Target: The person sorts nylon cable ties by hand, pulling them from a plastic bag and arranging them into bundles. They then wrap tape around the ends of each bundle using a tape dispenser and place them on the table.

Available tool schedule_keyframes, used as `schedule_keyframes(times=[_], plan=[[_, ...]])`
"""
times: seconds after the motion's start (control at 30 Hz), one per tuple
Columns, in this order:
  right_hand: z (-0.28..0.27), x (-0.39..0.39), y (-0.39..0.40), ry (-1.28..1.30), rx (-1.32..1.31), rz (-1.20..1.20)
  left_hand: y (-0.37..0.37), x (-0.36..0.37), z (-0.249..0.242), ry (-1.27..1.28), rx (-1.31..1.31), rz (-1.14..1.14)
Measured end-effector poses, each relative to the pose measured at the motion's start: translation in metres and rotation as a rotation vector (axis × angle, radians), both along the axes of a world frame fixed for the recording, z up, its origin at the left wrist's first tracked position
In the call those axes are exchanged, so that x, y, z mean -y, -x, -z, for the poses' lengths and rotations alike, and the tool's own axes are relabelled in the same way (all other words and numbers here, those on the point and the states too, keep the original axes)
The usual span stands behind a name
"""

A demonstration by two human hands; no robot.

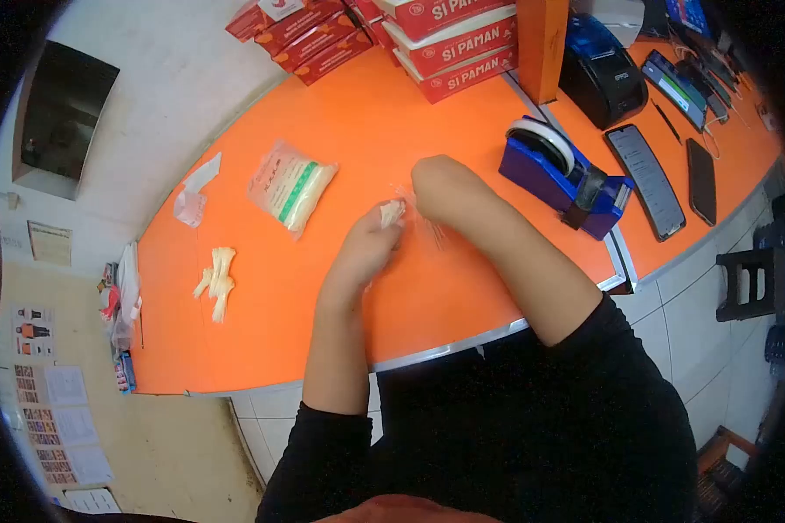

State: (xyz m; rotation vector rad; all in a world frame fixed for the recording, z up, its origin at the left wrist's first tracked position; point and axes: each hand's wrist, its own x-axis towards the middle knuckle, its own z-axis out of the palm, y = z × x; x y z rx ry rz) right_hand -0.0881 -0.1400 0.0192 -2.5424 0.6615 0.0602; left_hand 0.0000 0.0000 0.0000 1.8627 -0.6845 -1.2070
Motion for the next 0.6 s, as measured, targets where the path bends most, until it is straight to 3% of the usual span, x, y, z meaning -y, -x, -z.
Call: schedule_keyframes(times=[0.1, 0.17, 0.2, 0.27, 0.3, 0.37, 0.4, 0.47, 0.5, 0.57, 0.6], plan=[[-0.014, -0.007, 0.001, -0.006, 0.242, 0.061, 0.0, -0.006, -0.019, 0.177, 0.241, -0.09], [-0.026, -0.008, 0.002, -0.194, 0.547, 0.089, 0.007, -0.007, -0.037, 0.372, -0.044, -0.26], [-0.03, -0.01, 0.003, -0.175, 0.559, 0.094, 0.01, -0.006, -0.038, 0.389, -0.039, -0.248], [-0.031, -0.018, 0.003, -0.213, 0.915, 0.138, 0.012, -0.006, -0.034, 0.413, -0.349, -0.148], [-0.029, -0.019, 0.003, -0.204, 0.926, 0.138, 0.014, -0.005, -0.033, 0.421, -0.341, -0.14], [-0.024, -0.021, 0.004, -0.469, 0.575, -0.108, 0.016, -0.002, -0.025, 0.373, -0.392, -0.043], [-0.018, -0.025, 0.002, -0.46, 0.586, -0.111, 0.012, 0.004, -0.007, 0.38, -0.382, -0.037], [-0.01, -0.031, 0.0, -0.254, 0.646, -0.288, 0.0, 0.014, 0.03, 0.628, 0.775, -0.232], [-0.017, -0.031, 0.002, -0.249, 0.652, -0.287, 0.005, 0.012, 0.019, 0.632, 0.781, -0.229], [-0.037, -0.032, 0.008, -0.543, 0.663, -0.106, 0.022, 0.005, -0.022, 0.402, 0.454, -0.281], [-0.041, -0.033, 0.008, -0.538, 0.666, -0.107, 0.028, 0.005, -0.03, 0.407, 0.457, -0.28]])
